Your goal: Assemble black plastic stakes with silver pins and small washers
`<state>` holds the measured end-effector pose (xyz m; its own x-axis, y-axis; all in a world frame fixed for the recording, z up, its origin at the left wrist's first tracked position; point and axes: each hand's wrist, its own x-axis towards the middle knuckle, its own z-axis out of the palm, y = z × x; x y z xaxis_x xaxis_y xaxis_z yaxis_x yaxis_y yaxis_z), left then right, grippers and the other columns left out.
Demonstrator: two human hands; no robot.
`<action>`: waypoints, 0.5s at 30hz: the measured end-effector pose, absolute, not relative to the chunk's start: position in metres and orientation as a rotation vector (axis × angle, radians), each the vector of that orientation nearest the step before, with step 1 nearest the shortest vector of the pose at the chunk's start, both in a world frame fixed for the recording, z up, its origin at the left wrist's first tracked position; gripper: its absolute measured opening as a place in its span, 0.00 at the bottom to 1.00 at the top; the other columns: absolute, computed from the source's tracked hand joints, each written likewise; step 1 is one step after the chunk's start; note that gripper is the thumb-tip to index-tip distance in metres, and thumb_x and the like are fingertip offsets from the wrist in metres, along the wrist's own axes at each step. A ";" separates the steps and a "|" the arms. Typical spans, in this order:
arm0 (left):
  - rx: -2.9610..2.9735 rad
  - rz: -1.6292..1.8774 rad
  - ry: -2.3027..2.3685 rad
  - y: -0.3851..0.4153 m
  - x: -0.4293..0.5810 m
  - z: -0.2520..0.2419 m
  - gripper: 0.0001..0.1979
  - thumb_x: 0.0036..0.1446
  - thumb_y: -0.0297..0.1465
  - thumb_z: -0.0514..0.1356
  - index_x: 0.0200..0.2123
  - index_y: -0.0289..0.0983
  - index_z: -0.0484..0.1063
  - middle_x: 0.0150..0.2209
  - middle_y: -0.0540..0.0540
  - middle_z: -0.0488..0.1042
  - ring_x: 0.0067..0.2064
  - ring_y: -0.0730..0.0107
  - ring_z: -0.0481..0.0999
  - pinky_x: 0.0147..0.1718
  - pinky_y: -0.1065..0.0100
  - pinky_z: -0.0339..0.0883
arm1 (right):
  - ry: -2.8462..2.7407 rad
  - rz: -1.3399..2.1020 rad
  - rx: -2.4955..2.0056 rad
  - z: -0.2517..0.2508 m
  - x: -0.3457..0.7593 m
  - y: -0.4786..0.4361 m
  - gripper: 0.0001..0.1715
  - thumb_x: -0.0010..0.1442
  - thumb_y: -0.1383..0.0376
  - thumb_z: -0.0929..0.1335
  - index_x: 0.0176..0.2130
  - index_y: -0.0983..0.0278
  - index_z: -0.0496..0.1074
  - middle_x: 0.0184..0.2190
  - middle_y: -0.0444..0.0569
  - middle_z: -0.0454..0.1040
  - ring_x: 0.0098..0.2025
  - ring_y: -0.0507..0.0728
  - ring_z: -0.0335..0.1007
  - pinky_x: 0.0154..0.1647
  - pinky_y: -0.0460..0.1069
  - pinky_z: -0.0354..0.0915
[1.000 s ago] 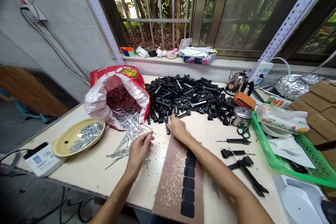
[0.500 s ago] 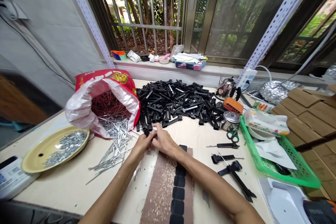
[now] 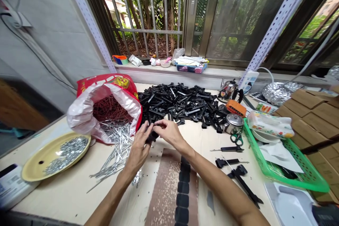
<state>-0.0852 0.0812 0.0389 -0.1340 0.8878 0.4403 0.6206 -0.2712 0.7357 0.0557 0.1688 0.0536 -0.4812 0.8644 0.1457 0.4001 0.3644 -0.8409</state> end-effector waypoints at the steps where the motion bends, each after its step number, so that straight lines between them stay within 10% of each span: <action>1: 1.852 1.324 1.679 0.082 -0.086 0.037 0.28 0.53 0.23 0.52 0.58 0.43 0.64 0.59 0.42 0.65 0.61 0.56 0.60 0.61 0.51 0.43 | -2.021 1.187 -1.046 0.057 0.060 0.166 0.19 0.64 0.59 0.59 0.48 0.64 0.70 0.33 0.48 0.75 0.31 0.52 0.71 0.32 0.46 0.66; 8: 0.733 1.368 1.475 0.077 -0.086 0.030 0.23 0.50 0.40 0.64 0.46 0.34 0.68 0.38 0.41 0.75 0.34 0.59 0.77 0.38 0.54 0.71 | -2.135 0.690 -1.676 0.033 0.089 0.205 0.24 0.67 0.54 0.55 0.39 0.64 0.72 0.35 0.55 0.76 0.40 0.59 0.72 0.38 0.49 0.61; 15: 0.316 1.382 1.069 0.074 -0.074 0.036 0.13 0.47 0.25 0.67 0.35 0.35 0.66 0.29 0.47 0.74 0.30 0.68 0.76 0.33 0.60 0.74 | -2.101 0.529 -1.761 0.014 0.094 0.190 0.12 0.61 0.61 0.61 0.42 0.63 0.68 0.39 0.53 0.73 0.40 0.59 0.71 0.39 0.50 0.60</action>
<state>-0.0739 0.0735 0.0363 -0.1650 0.8910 -0.4230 -0.6330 0.2333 0.7382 0.0937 0.1900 0.0138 -0.1678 0.9855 0.0259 0.8555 0.1586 -0.4929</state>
